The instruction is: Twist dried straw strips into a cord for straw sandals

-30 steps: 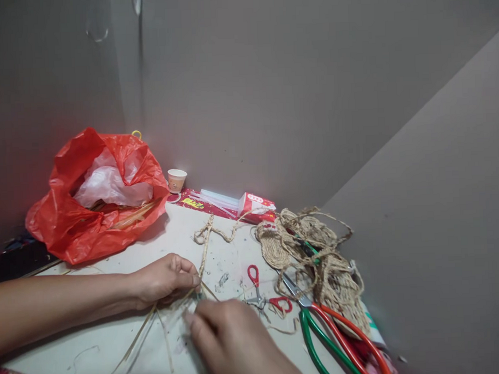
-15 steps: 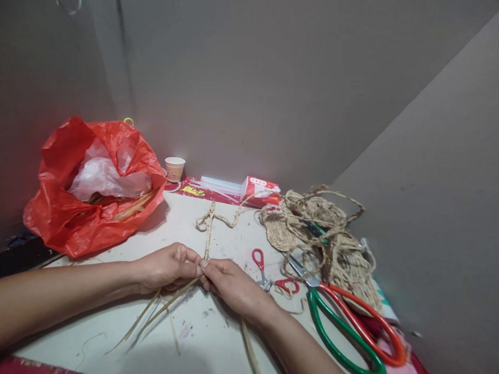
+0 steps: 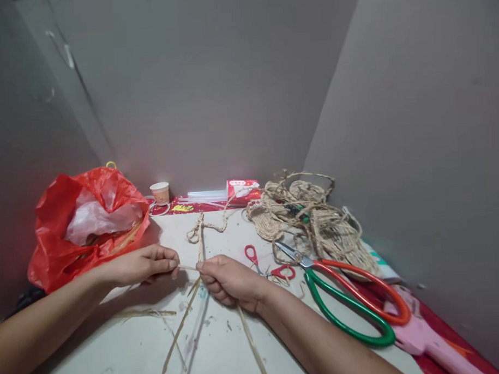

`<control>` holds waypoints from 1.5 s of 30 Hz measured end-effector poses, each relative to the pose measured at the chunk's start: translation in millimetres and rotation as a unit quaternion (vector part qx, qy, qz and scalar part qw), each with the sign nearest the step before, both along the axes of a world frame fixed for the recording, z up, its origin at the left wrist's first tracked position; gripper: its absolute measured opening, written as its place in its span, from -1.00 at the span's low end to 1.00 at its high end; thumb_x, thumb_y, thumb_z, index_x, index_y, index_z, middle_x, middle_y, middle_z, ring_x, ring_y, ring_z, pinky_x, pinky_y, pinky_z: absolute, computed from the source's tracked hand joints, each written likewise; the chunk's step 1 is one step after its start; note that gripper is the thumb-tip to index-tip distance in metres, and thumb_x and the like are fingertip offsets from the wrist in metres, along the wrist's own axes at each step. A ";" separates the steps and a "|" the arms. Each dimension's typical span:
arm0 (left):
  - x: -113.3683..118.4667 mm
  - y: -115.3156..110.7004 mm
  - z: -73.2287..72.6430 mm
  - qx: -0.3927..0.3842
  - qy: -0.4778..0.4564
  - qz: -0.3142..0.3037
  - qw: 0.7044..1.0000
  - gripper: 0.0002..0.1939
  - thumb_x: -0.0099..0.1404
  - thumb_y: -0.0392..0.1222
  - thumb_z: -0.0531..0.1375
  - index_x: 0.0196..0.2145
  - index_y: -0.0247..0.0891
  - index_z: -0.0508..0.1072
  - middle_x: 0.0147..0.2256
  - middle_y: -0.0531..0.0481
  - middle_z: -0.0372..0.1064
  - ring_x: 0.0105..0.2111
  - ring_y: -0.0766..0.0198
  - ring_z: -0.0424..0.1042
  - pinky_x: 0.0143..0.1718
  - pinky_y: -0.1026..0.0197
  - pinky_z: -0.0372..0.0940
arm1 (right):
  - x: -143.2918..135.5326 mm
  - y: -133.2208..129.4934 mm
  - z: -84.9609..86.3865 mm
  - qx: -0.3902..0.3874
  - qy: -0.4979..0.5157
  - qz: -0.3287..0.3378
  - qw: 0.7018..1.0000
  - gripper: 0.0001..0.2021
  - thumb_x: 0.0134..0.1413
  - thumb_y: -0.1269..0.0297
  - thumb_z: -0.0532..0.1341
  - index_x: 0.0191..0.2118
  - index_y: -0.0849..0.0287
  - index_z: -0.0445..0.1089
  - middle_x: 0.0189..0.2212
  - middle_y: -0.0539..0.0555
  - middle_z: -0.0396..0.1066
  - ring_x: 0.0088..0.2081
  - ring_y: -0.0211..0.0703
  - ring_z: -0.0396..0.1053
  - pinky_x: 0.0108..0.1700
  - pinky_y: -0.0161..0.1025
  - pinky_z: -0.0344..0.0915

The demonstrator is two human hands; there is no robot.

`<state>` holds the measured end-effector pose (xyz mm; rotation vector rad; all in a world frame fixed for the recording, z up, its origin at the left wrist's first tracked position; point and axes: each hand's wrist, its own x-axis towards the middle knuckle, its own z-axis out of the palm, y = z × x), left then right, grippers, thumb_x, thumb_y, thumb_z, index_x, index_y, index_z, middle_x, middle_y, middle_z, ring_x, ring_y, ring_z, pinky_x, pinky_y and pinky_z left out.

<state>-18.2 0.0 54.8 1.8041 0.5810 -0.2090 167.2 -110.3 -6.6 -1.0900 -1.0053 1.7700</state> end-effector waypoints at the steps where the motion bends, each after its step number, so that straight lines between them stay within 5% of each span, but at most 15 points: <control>1: -3.3 2.9 6.9 0.029 0.018 -0.003 0.999 -0.64 0.24 0.10 0.05 -0.40 -0.28 0.31 -0.60 0.17 0.01 -0.67 0.47 -0.02 -0.66 0.36 -0.08 | 1.2 0.5 0.2 -0.001 0.015 0.000 1.000 -0.57 0.10 0.08 0.11 -0.64 0.12 -0.06 -0.77 -0.23 -0.15 -0.74 -0.47 -0.32 -0.75 -0.45 -0.36; 5: -26.9 15.9 38.6 0.187 0.061 -0.004 0.980 -0.65 0.27 0.07 0.00 -0.44 -0.28 0.29 -0.56 0.11 0.07 -0.59 0.42 0.05 -0.57 0.34 -0.01 | 3.4 1.0 1.8 -0.009 0.077 -0.006 0.997 -0.55 0.07 0.08 0.14 -0.62 0.11 -0.12 -0.76 -0.24 -0.19 -0.71 -0.47 -0.37 -0.74 -0.48 -0.39; 7: -42.6 20.8 54.9 0.319 0.062 0.019 0.945 -0.69 0.28 0.00 -0.01 -0.46 -0.28 0.30 -0.51 0.07 0.15 -0.53 0.38 0.12 -0.49 0.33 0.04 | 4.0 0.8 2.1 -0.015 0.120 -0.016 0.993 -0.55 0.06 0.10 0.16 -0.62 0.11 -0.12 -0.75 -0.24 -0.20 -0.70 -0.48 -0.37 -0.73 -0.50 -0.38; 10: -62.5 16.5 70.8 0.551 0.118 0.130 0.816 -0.75 0.27 -0.10 -0.03 -0.39 -0.27 0.34 -0.50 0.03 0.21 -0.53 0.35 0.12 -0.49 0.29 -0.02 | 5.5 0.5 1.4 -0.010 0.185 -0.027 0.982 -0.55 0.05 0.13 0.19 -0.62 0.13 -0.10 -0.74 -0.24 -0.24 -0.70 -0.49 -0.36 -0.72 -0.52 -0.35; 12: -69.2 2.6 69.4 0.638 0.136 0.170 0.739 -0.78 0.27 -0.14 -0.03 -0.36 -0.26 0.36 -0.51 0.02 0.23 -0.55 0.34 0.11 -0.50 0.28 -0.06 | 6.4 0.1 0.6 -0.010 0.212 -0.032 0.977 -0.56 0.04 0.14 0.20 -0.62 0.14 -0.07 -0.73 -0.24 -0.24 -0.70 -0.50 -0.35 -0.72 -0.53 -0.34; 13: -70.3 -7.0 64.5 0.643 0.127 0.156 0.739 -0.79 0.27 -0.16 -0.02 -0.38 -0.26 0.36 -0.52 0.02 0.24 -0.55 0.35 0.12 -0.50 0.28 -0.05 | 6.7 0.0 0.3 -0.011 0.220 -0.034 0.975 -0.57 0.04 0.15 0.21 -0.61 0.14 -0.06 -0.73 -0.24 -0.24 -0.70 -0.50 -0.35 -0.72 -0.53 -0.34; 16: -66.8 -39.1 37.4 0.507 0.077 0.004 0.859 -0.79 0.26 -0.19 0.02 -0.44 -0.26 0.38 -0.50 0.01 0.31 -0.52 0.37 0.21 -0.47 0.33 0.04 | 7.0 0.1 0.1 -0.014 0.227 -0.036 0.973 -0.57 0.02 0.15 0.23 -0.61 0.15 -0.05 -0.73 -0.24 -0.23 -0.70 -0.50 -0.36 -0.73 -0.53 -0.33; 17: -64.4 -48.4 26.8 0.480 0.071 -0.035 0.874 -0.77 0.28 -0.18 0.01 -0.43 -0.27 0.39 -0.46 -0.01 0.33 -0.50 0.36 0.23 -0.46 0.33 0.06 | 6.9 0.3 0.2 -0.014 0.226 -0.035 0.973 -0.57 0.02 0.15 0.23 -0.61 0.15 -0.05 -0.73 -0.24 -0.23 -0.70 -0.50 -0.36 -0.73 -0.53 -0.33; 23: -56.0 -62.0 -13.1 0.493 0.076 -0.067 0.864 -0.72 0.33 -0.20 -0.04 -0.37 -0.28 0.43 -0.39 -0.09 0.33 -0.43 0.30 0.28 -0.40 0.28 0.11 | 6.7 1.6 -0.7 -0.009 0.209 -0.021 0.978 -0.55 0.04 0.13 0.20 -0.62 0.14 -0.08 -0.74 -0.23 -0.23 -0.70 -0.49 -0.35 -0.73 -0.53 -0.33; 29: -64.2 -31.2 1.1 0.425 0.036 0.005 0.905 -0.76 0.29 -0.21 0.00 -0.51 -0.29 0.31 -0.47 0.00 0.27 -0.47 0.35 0.19 -0.42 0.30 0.08 | 6.4 2.1 -0.4 -0.013 0.219 -0.031 0.975 -0.57 0.03 0.15 0.22 -0.61 0.15 -0.05 -0.73 -0.23 -0.22 -0.70 -0.50 -0.35 -0.73 -0.54 -0.33; 33: -75.4 -8.6 25.0 0.214 0.009 0.115 0.970 -0.84 0.29 -0.11 0.04 -0.33 -0.27 0.25 -0.42 0.03 0.31 -0.46 0.38 0.24 -0.42 0.32 0.11 | 5.7 2.9 0.8 -0.021 0.219 -0.037 0.975 -0.59 0.03 0.14 0.21 -0.61 0.15 -0.03 -0.73 -0.23 -0.23 -0.70 -0.50 -0.38 -0.73 -0.54 -0.35; 37: -88.5 13.7 24.3 0.103 -0.010 0.143 0.984 -0.72 0.18 -0.11 0.18 -0.20 -0.28 0.26 -0.48 0.11 0.27 -0.52 0.44 0.20 -0.47 0.36 0.06 | 4.9 3.0 -0.1 -0.033 0.213 -0.045 0.975 -0.58 0.00 0.15 0.23 -0.61 0.15 -0.05 -0.73 -0.23 -0.24 -0.70 -0.50 -0.38 -0.73 -0.54 -0.35; 41: -96.5 27.8 10.2 0.107 -0.013 0.169 0.980 -0.65 0.13 -0.18 0.18 -0.12 -0.31 0.29 -0.37 0.02 0.36 -0.41 0.38 0.30 -0.36 0.31 0.17 | 5.3 2.7 -2.1 -0.042 0.217 -0.039 0.974 -0.54 -0.07 0.13 0.28 -0.62 0.15 -0.05 -0.74 -0.24 -0.24 -0.71 -0.52 -0.37 -0.73 -0.55 -0.35; 45: -96.3 30.2 7.0 0.252 -0.048 0.197 0.946 -0.61 0.12 -0.27 0.11 -0.06 -0.30 0.33 -0.14 -0.10 0.37 -0.18 0.27 0.34 -0.19 0.24 0.23 | 5.4 2.7 -2.6 -0.045 0.213 -0.039 0.975 -0.51 -0.11 0.10 0.32 -0.62 0.15 -0.06 -0.74 -0.24 -0.23 -0.71 -0.54 -0.37 -0.74 -0.56 -0.34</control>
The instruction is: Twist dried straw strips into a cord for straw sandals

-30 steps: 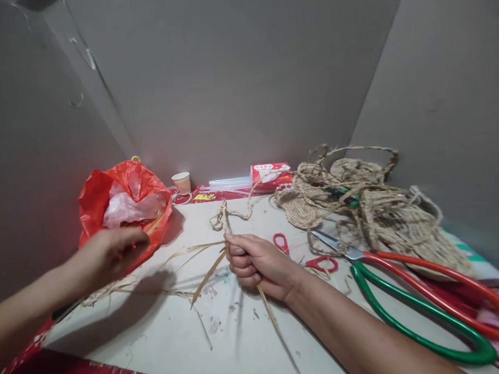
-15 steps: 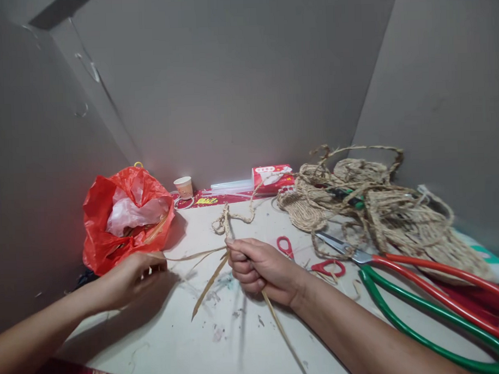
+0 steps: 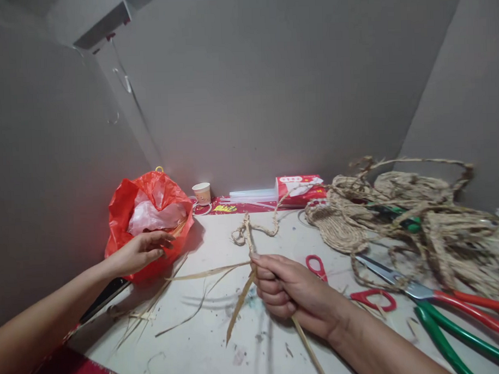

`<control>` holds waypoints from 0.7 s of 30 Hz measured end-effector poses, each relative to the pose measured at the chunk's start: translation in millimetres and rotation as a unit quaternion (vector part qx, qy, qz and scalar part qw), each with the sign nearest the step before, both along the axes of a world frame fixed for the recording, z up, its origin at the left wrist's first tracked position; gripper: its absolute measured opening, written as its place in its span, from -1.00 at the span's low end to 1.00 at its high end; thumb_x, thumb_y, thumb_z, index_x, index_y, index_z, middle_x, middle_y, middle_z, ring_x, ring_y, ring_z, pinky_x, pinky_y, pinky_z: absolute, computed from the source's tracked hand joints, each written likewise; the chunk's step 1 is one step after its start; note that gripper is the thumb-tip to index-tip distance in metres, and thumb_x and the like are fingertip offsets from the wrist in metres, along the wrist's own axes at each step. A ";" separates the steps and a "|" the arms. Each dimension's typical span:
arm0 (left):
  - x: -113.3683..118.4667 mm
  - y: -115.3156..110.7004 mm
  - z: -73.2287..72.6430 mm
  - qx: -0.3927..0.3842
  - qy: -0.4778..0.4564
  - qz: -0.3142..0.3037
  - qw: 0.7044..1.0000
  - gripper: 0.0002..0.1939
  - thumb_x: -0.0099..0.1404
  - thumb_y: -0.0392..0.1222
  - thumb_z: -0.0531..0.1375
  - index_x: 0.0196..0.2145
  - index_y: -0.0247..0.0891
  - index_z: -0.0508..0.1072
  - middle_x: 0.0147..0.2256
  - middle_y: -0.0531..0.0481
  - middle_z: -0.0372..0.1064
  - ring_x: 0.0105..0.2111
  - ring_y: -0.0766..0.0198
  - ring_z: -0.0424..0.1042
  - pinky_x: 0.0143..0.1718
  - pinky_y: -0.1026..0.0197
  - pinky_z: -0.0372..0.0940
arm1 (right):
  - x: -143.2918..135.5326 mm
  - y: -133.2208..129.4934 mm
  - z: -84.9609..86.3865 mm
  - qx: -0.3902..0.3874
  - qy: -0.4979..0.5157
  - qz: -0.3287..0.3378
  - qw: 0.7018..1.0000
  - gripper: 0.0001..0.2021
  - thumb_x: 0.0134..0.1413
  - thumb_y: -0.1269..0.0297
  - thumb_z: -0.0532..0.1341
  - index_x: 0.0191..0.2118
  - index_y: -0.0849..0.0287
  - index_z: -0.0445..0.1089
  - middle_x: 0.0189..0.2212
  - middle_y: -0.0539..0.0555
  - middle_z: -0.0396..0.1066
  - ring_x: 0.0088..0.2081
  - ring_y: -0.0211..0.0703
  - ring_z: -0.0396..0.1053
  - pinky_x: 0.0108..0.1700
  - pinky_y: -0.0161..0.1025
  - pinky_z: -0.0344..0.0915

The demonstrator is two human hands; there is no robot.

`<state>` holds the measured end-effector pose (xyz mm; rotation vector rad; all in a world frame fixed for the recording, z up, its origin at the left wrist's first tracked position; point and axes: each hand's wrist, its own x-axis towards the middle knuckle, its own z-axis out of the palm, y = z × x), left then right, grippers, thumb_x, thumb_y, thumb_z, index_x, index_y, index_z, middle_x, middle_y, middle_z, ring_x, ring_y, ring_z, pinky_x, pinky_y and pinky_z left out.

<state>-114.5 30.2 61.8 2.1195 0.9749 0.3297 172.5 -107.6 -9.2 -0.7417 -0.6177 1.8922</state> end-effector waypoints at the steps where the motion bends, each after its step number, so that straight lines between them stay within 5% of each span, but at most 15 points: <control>1: 1.3 -1.3 1.1 0.039 0.001 0.011 0.999 -0.65 0.13 -0.27 0.09 -0.09 -0.30 0.35 -0.17 -0.10 0.38 -0.20 0.26 0.35 -0.21 0.24 0.24 | -0.2 0.1 0.0 -0.001 0.000 -0.001 1.000 -0.50 -0.13 0.09 0.33 -0.62 0.15 -0.06 -0.74 -0.24 -0.23 -0.71 -0.54 -0.37 -0.74 -0.56 -0.34; 6: 12.5 -14.3 0.5 0.205 0.088 0.032 0.974 -0.84 0.17 -0.23 0.04 -0.44 -0.30 0.39 -0.50 0.05 0.31 -0.50 0.36 0.23 -0.46 0.31 0.10 | -1.3 0.3 -0.8 -0.010 0.002 0.001 1.000 -0.46 -0.18 0.09 0.37 -0.62 0.15 -0.09 -0.74 -0.25 -0.23 -0.72 -0.55 -0.36 -0.74 -0.57 -0.34; 10: 21.5 -16.6 -21.3 0.234 0.186 0.022 0.954 -0.81 0.14 -0.16 0.09 -0.55 -0.28 0.35 -0.59 0.06 0.24 -0.59 0.37 0.12 -0.54 0.29 -0.04 | -0.6 -0.9 -1.7 -0.023 0.000 -0.001 1.000 -0.44 -0.21 0.11 0.39 -0.61 0.15 -0.10 -0.74 -0.25 -0.22 -0.72 -0.56 -0.34 -0.74 -0.57 -0.32; 14: 25.4 -8.1 -35.7 0.190 0.182 0.010 0.965 -0.87 0.08 -0.23 0.11 -0.56 -0.29 0.36 -0.56 0.00 0.30 -0.56 0.34 0.19 -0.51 0.28 0.00 | 0.0 -1.1 -2.3 -0.022 -0.004 0.005 1.000 -0.47 -0.15 0.12 0.37 -0.62 0.15 -0.08 -0.74 -0.24 -0.21 -0.72 -0.56 -0.33 -0.75 -0.57 -0.32; 17: 23.7 -3.2 -26.6 0.161 0.163 -0.004 0.973 -0.88 0.11 -0.24 0.08 -0.53 -0.29 0.35 -0.54 0.03 0.31 -0.53 0.34 0.24 -0.49 0.31 0.07 | 0.2 -0.4 -3.3 -0.019 -0.008 0.004 1.000 -0.49 -0.17 0.12 0.37 -0.61 0.16 -0.05 -0.74 -0.24 -0.19 -0.72 -0.56 -0.33 -0.74 -0.57 -0.32; 21: 17.8 -2.1 -7.8 -0.055 0.038 -0.019 0.998 -0.84 0.18 -0.13 0.11 -0.45 -0.27 0.29 -0.52 0.06 0.34 -0.53 0.36 0.32 -0.48 0.32 0.18 | 0.2 -0.1 -4.8 -0.018 -0.013 0.009 1.000 -0.48 -0.16 0.10 0.36 -0.62 0.16 -0.06 -0.74 -0.24 -0.19 -0.72 -0.56 -0.33 -0.74 -0.56 -0.33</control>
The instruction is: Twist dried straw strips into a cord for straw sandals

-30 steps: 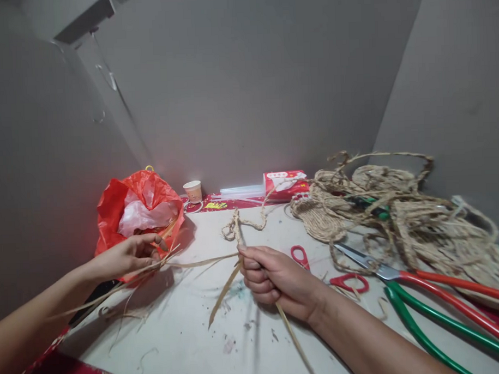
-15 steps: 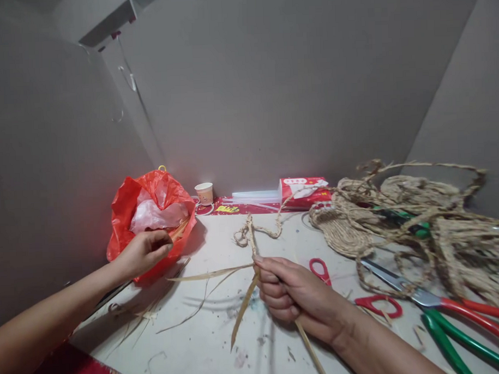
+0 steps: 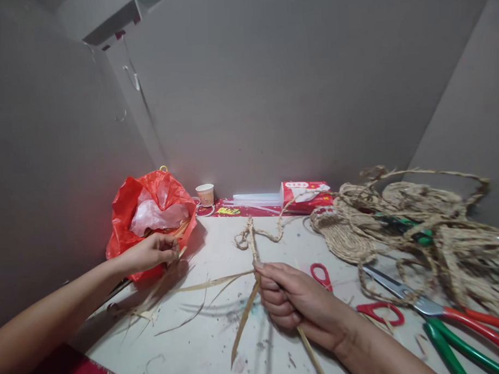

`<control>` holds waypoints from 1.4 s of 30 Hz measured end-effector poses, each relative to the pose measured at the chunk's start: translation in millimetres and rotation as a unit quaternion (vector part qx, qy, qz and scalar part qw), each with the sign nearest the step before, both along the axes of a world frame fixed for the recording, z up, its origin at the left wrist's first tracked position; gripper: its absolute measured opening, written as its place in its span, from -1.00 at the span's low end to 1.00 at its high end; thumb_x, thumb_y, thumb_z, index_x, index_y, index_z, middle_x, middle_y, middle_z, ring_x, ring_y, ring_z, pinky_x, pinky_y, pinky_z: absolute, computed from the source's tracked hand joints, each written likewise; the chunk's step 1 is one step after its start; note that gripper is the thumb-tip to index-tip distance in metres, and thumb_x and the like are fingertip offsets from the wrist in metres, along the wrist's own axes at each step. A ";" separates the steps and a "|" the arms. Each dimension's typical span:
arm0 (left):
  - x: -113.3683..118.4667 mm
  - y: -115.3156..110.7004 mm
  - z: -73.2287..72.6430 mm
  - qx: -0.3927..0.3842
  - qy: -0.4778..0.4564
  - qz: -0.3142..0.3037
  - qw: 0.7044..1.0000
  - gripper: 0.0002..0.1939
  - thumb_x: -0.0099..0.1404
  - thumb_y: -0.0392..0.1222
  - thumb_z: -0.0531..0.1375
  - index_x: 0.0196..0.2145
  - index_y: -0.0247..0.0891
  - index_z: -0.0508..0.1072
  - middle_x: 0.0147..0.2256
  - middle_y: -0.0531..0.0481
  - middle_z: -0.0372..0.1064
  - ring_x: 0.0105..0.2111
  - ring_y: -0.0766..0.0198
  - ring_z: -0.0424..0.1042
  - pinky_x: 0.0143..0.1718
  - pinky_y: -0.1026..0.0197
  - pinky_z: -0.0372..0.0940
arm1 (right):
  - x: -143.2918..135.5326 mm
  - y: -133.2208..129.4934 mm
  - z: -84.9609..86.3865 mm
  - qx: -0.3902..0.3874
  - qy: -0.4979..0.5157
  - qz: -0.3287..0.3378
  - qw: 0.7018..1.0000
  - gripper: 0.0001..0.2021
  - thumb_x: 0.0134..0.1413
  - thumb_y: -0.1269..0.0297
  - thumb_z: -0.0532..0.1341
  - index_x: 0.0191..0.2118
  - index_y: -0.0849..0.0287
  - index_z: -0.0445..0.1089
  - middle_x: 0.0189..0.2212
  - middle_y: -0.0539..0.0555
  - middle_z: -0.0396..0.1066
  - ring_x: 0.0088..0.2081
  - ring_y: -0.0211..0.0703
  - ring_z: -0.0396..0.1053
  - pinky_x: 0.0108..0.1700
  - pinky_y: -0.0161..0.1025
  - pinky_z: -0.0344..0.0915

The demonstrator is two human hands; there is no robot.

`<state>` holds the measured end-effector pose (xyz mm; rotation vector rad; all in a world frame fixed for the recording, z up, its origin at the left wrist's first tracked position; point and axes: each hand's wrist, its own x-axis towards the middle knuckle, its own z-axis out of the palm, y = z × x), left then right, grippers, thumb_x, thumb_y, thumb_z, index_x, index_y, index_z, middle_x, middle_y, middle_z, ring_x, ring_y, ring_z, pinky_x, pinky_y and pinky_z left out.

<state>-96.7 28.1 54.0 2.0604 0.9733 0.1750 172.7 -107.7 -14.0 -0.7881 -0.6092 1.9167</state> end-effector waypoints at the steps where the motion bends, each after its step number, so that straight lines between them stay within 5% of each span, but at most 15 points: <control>1: -1.3 -0.1 2.0 -0.078 -0.040 0.007 0.996 -0.82 0.18 -0.11 0.13 -0.43 -0.27 0.27 -0.50 0.04 0.37 -0.53 0.35 0.34 -0.47 0.30 0.20 | -0.1 -0.1 -0.1 0.002 -0.002 0.003 1.000 -0.47 -0.16 0.09 0.36 -0.63 0.16 -0.06 -0.75 -0.24 -0.20 -0.72 -0.56 -0.33 -0.74 -0.56 -0.33; 4: -2.8 -0.2 -0.1 -0.226 -0.114 0.027 0.967 -0.77 0.15 -0.09 0.21 -0.40 -0.30 0.28 -0.47 -0.04 0.42 -0.53 0.33 0.38 -0.46 0.27 0.25 | -0.3 -0.5 0.1 0.006 -0.004 0.007 1.000 -0.48 -0.15 0.09 0.35 -0.64 0.16 -0.06 -0.75 -0.23 -0.20 -0.73 -0.56 -0.33 -0.74 -0.56 -0.33; 8: 0.3 -0.1 -9.1 -0.275 -0.141 0.043 0.950 -0.74 0.10 -0.11 0.27 -0.35 -0.36 0.37 -0.52 0.01 0.36 -0.58 0.41 0.32 -0.53 0.33 0.23 | -0.1 -0.1 0.2 0.006 -0.003 0.012 1.000 -0.49 -0.13 0.10 0.34 -0.64 0.17 -0.05 -0.75 -0.22 -0.18 -0.73 -0.56 -0.32 -0.74 -0.55 -0.33; 16: 9.1 -5.4 -2.1 -0.160 -0.144 0.074 0.974 -0.76 0.13 -0.08 0.25 -0.44 -0.34 0.37 -0.67 0.18 0.14 -0.70 0.53 0.04 -0.67 0.40 0.01 | -0.5 -0.1 -0.7 0.026 -0.021 0.018 0.999 -0.53 -0.07 0.09 0.30 -0.61 0.16 -0.01 -0.73 -0.22 -0.16 -0.72 -0.53 -0.31 -0.74 -0.54 -0.33; 21: 33.4 -30.3 6.0 -0.106 -0.164 0.046 0.980 -0.78 0.20 -0.08 0.15 -0.45 -0.30 0.27 -0.49 0.06 0.31 -0.54 0.43 0.26 -0.48 0.33 0.18 | -2.2 -0.5 1.4 0.044 -0.041 0.026 0.998 -0.55 -0.01 0.09 0.26 -0.62 0.18 0.01 -0.74 -0.22 -0.14 -0.72 -0.52 -0.28 -0.73 -0.52 -0.33; 26: 68.7 -62.2 -1.2 -0.045 -0.163 -0.005 0.986 -0.86 0.19 -0.16 0.11 -0.41 -0.30 0.30 -0.40 0.01 0.34 -0.38 0.33 0.32 -0.35 0.28 0.20 | -3.0 -0.9 0.3 0.058 -0.069 0.030 0.995 -0.56 0.03 0.06 0.23 -0.62 0.17 0.03 -0.76 -0.22 -0.14 -0.72 -0.51 -0.29 -0.73 -0.50 -0.33; 37: 100.0 -75.0 -42.5 -0.227 -0.224 0.042 0.947 -0.88 0.04 -0.21 0.13 -0.51 -0.25 0.20 -0.66 0.10 0.29 -0.70 0.37 0.25 -0.62 0.31 0.18 | -6.8 -1.9 -4.4 0.066 -0.091 0.030 0.993 -0.57 0.10 0.05 0.16 -0.62 0.17 0.04 -0.77 -0.22 -0.13 -0.74 -0.51 -0.31 -0.73 -0.48 -0.34; 42: 99.7 -75.9 -45.4 -0.208 -0.239 0.080 0.945 -0.91 -0.01 -0.29 0.11 -0.55 -0.25 0.20 -0.75 0.21 0.13 -0.80 0.48 0.04 -0.76 0.40 -0.05 | -7.3 -2.2 -6.6 0.055 -0.108 0.022 0.992 -0.56 0.08 0.02 0.17 -0.62 0.17 0.05 -0.77 -0.22 -0.11 -0.74 -0.51 -0.30 -0.73 -0.47 -0.34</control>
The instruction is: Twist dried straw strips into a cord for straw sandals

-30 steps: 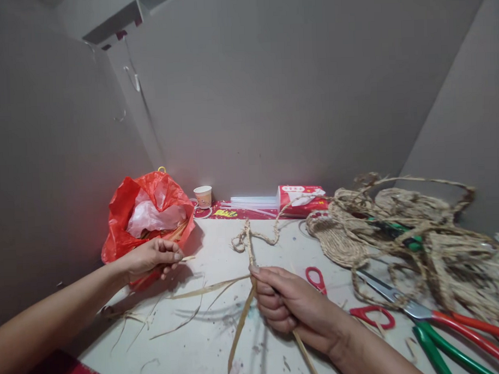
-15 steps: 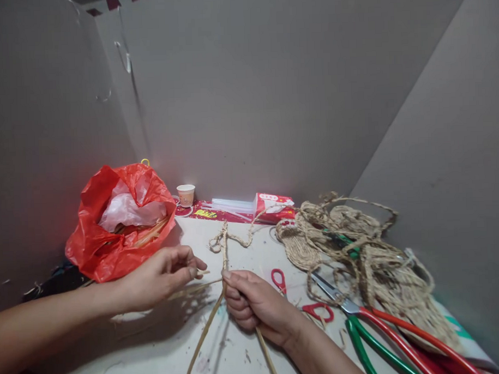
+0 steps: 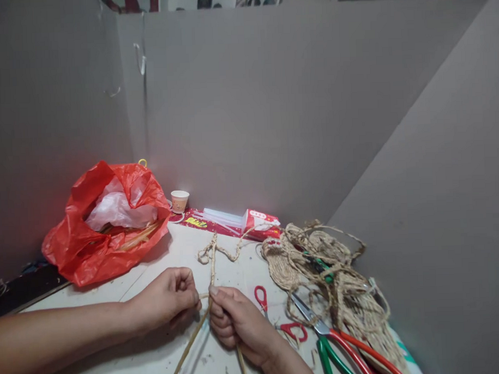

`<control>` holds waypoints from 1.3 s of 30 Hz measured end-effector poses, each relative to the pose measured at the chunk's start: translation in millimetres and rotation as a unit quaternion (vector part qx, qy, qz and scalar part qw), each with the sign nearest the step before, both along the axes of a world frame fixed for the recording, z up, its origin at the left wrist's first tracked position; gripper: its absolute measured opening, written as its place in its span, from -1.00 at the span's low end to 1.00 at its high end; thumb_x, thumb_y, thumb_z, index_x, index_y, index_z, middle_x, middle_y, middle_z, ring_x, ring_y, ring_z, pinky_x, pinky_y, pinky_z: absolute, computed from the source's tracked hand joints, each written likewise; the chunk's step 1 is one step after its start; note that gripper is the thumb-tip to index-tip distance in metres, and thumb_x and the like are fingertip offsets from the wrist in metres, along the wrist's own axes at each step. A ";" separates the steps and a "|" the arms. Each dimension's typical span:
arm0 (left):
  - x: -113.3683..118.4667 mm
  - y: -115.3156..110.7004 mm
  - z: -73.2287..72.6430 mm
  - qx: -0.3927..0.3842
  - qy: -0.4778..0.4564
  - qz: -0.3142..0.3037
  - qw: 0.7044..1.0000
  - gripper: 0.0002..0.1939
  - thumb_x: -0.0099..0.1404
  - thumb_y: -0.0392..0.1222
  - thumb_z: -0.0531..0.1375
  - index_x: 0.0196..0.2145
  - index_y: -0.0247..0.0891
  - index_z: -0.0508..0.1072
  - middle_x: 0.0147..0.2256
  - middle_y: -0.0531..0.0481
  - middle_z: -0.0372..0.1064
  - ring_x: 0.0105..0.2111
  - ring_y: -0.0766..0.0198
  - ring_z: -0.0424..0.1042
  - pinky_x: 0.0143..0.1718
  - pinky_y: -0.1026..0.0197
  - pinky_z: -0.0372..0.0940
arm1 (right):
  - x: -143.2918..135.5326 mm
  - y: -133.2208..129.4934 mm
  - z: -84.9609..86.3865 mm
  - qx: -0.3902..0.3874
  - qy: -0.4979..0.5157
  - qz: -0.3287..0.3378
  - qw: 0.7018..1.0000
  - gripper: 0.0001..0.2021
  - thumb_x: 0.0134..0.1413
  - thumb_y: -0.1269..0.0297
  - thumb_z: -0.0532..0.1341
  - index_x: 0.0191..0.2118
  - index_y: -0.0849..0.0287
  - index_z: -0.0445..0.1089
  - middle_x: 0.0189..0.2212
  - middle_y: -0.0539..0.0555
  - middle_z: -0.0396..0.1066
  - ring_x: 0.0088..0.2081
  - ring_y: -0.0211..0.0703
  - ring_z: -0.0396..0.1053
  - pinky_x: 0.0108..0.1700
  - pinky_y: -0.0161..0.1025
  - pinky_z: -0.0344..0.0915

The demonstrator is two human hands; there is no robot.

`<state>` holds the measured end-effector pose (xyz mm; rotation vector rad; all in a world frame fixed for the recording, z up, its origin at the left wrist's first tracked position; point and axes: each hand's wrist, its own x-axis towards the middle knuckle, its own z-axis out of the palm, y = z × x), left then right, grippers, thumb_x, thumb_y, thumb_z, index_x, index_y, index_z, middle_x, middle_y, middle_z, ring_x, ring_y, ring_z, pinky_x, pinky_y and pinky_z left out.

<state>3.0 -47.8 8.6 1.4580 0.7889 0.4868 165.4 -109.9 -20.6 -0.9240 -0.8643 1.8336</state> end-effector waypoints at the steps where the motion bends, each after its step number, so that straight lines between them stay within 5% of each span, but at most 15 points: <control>1: -0.1 0.0 0.7 0.001 -0.009 0.000 1.000 -0.91 0.00 -0.31 0.12 -0.53 -0.25 0.21 -0.74 0.22 0.14 -0.79 0.49 0.02 -0.75 0.41 -0.08 | -0.1 -0.6 0.2 -0.002 -0.004 -0.003 1.000 -0.56 0.07 0.02 0.18 -0.62 0.18 0.05 -0.77 -0.22 -0.11 -0.74 -0.51 -0.29 -0.72 -0.47 -0.34; 12: 1.2 5.6 -0.6 -0.037 -0.007 -0.081 0.996 -0.93 0.07 -0.22 0.11 -0.49 -0.27 0.28 -0.70 0.16 0.26 -0.78 0.50 -0.03 -0.73 0.37 -0.15 | -4.3 -2.1 3.8 0.007 -0.062 -0.018 0.998 -0.58 0.07 0.02 0.18 -0.60 0.19 0.10 -0.73 -0.19 -0.05 -0.71 -0.49 -0.24 -0.69 -0.43 -0.31; 23: -0.4 10.2 8.1 -0.123 0.000 -0.081 0.989 -0.92 -0.01 -0.22 0.11 -0.57 -0.27 0.29 -0.78 0.15 0.20 -0.85 0.48 -0.03 -0.82 0.36 -0.21 | -19.7 -4.0 4.0 0.004 -0.196 -0.118 0.973 -0.53 -0.02 -0.11 0.21 -0.63 0.21 0.19 -0.80 -0.20 -0.06 -0.75 -0.47 -0.21 -0.69 -0.38 -0.31; 30: -1.1 13.6 6.1 -0.169 0.001 -0.075 0.983 -0.90 -0.05 -0.23 0.14 -0.61 -0.28 0.28 -0.72 0.05 0.30 -0.82 0.45 0.11 -0.81 0.38 -0.05 | -30.5 -7.4 7.1 -0.005 -0.195 -0.168 0.966 -0.53 -0.10 -0.08 0.26 -0.67 0.19 0.13 -0.80 -0.20 -0.07 -0.74 -0.48 -0.20 -0.69 -0.38 -0.30; 35: 1.3 8.6 12.8 -0.102 0.050 -0.096 0.989 -0.86 0.04 -0.18 0.11 -0.57 -0.27 0.24 -0.73 0.08 0.27 -0.82 0.43 0.14 -0.79 0.39 -0.01 | -37.9 -9.5 5.7 -0.062 -0.117 -0.171 0.976 -0.55 -0.22 -0.08 0.33 -0.60 0.21 0.21 -0.82 -0.25 -0.12 -0.75 -0.52 -0.28 -0.71 -0.42 -0.36; 39: 0.2 -4.5 15.4 0.014 0.114 -0.090 0.989 -0.92 0.12 -0.25 0.04 -0.39 -0.21 0.16 -0.70 0.15 0.25 -0.79 0.38 0.17 -0.73 0.37 0.00 | -41.2 -10.6 6.0 -0.088 -0.054 -0.190 0.976 -0.50 -0.31 -0.05 0.38 -0.62 0.17 0.08 -0.79 -0.26 -0.12 -0.74 -0.54 -0.30 -0.71 -0.45 -0.37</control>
